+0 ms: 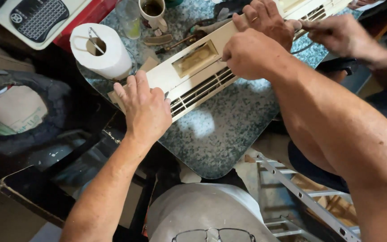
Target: Disassembling the front panel of an indoor air conditioning unit using a screwdriver and manual prying for inspection or repair.
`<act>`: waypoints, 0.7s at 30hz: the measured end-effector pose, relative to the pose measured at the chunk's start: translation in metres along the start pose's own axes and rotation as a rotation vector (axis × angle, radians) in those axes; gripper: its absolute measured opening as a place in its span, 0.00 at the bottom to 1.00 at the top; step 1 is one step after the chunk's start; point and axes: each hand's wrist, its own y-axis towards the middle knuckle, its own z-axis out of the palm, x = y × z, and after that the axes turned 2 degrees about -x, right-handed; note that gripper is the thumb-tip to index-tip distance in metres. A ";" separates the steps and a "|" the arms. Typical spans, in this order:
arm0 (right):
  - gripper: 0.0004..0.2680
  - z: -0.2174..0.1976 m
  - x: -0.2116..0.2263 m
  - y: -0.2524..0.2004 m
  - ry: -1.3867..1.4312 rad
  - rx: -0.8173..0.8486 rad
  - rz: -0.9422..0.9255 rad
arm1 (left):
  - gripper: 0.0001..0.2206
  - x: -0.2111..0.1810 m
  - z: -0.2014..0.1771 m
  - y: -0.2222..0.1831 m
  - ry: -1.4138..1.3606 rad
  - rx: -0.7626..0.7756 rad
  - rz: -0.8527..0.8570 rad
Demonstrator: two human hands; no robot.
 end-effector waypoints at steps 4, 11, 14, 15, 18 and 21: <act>0.11 -0.004 0.021 -0.022 0.210 -0.016 0.177 | 0.15 0.002 -0.003 0.002 0.011 -0.038 0.028; 0.11 0.077 -0.114 0.064 -0.272 -0.926 -0.188 | 0.16 0.003 0.001 0.003 0.006 -0.058 0.056; 0.13 0.078 -0.109 0.063 -0.273 -0.920 -0.166 | 0.16 0.007 -0.001 0.002 -0.019 -0.084 0.070; 0.13 0.077 -0.106 0.063 -0.266 -0.919 -0.171 | 0.16 0.008 -0.001 0.001 -0.013 -0.080 0.066; 0.13 0.072 -0.101 0.058 -0.345 -0.890 -0.132 | 0.16 0.008 0.001 0.002 -0.033 -0.039 0.052; 0.11 0.068 -0.097 0.050 -0.606 -0.948 -0.128 | 0.16 0.008 0.001 0.000 -0.023 -0.027 0.056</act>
